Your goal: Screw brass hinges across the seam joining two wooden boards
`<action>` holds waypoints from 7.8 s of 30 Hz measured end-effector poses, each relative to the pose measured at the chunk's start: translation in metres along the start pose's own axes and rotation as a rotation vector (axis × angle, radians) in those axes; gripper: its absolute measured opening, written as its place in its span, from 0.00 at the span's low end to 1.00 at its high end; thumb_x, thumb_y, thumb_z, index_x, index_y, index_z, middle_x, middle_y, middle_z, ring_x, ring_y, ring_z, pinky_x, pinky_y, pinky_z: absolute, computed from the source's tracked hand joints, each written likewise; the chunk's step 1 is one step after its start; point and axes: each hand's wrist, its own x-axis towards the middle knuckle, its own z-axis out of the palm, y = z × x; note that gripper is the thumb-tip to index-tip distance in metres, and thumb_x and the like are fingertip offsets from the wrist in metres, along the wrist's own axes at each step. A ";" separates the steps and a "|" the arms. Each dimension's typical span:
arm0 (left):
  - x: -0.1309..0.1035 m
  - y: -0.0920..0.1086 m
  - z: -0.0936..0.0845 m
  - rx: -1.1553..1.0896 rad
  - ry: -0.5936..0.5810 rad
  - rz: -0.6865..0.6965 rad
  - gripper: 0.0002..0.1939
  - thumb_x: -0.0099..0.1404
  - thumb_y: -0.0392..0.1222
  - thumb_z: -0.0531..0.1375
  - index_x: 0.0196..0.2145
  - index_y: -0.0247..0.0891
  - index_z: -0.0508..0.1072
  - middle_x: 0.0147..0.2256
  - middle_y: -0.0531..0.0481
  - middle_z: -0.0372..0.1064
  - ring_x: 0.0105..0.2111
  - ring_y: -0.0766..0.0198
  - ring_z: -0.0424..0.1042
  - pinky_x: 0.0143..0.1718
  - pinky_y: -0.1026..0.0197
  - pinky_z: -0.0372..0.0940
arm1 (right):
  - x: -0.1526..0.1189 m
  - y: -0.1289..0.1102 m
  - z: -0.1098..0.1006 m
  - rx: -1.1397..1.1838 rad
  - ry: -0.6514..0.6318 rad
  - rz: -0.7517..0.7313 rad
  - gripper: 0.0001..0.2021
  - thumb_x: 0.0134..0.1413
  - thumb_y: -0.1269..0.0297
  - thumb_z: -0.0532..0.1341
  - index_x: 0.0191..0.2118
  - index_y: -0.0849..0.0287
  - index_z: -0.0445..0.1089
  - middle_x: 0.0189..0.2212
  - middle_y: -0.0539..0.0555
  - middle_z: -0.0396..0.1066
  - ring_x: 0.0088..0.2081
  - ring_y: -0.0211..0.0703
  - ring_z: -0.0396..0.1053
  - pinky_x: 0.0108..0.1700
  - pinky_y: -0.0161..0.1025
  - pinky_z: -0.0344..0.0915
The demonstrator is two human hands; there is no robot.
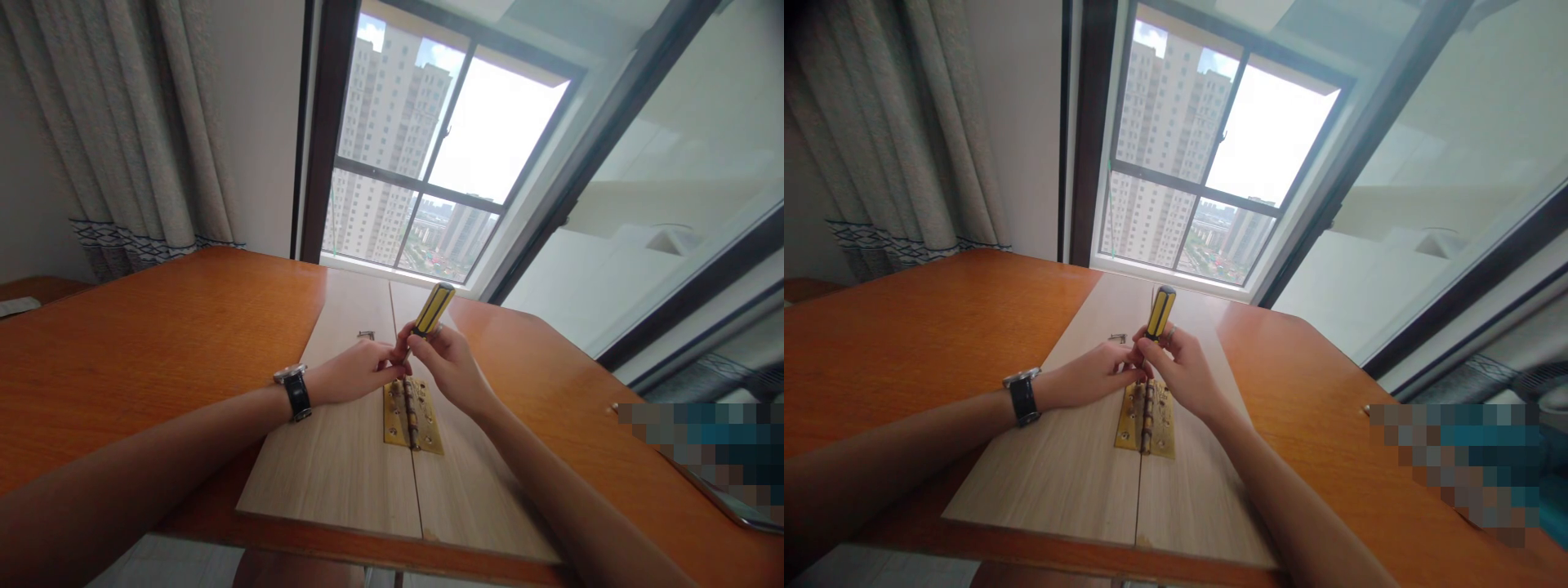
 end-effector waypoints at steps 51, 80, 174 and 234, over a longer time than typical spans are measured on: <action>-0.002 -0.003 0.003 0.235 0.028 0.045 0.09 0.70 0.39 0.56 0.37 0.35 0.75 0.38 0.44 0.76 0.46 0.56 0.74 0.52 0.56 0.68 | -0.004 -0.018 0.002 -0.501 -0.100 -0.289 0.10 0.63 0.64 0.58 0.36 0.61 0.75 0.29 0.52 0.77 0.30 0.40 0.71 0.35 0.36 0.65; -0.003 0.000 0.003 0.219 0.006 0.033 0.09 0.70 0.39 0.56 0.40 0.34 0.75 0.42 0.43 0.77 0.47 0.55 0.74 0.54 0.55 0.66 | -0.003 -0.022 0.003 -0.524 -0.126 -0.348 0.08 0.63 0.68 0.58 0.37 0.59 0.75 0.29 0.50 0.77 0.30 0.39 0.73 0.35 0.34 0.65; -0.005 -0.007 0.005 0.232 0.006 -0.023 0.09 0.68 0.40 0.57 0.44 0.34 0.71 0.42 0.43 0.75 0.44 0.55 0.74 0.49 0.56 0.67 | -0.002 -0.025 0.003 -0.465 -0.211 -0.277 0.07 0.62 0.71 0.59 0.38 0.59 0.76 0.35 0.53 0.79 0.36 0.41 0.75 0.41 0.35 0.68; 0.000 0.006 -0.005 0.011 0.112 -0.117 0.07 0.64 0.40 0.63 0.38 0.34 0.77 0.34 0.50 0.76 0.33 0.64 0.70 0.38 0.63 0.65 | 0.000 -0.013 -0.001 -0.313 -0.074 -0.117 0.10 0.59 0.62 0.61 0.28 0.59 0.71 0.25 0.50 0.73 0.31 0.41 0.69 0.37 0.39 0.64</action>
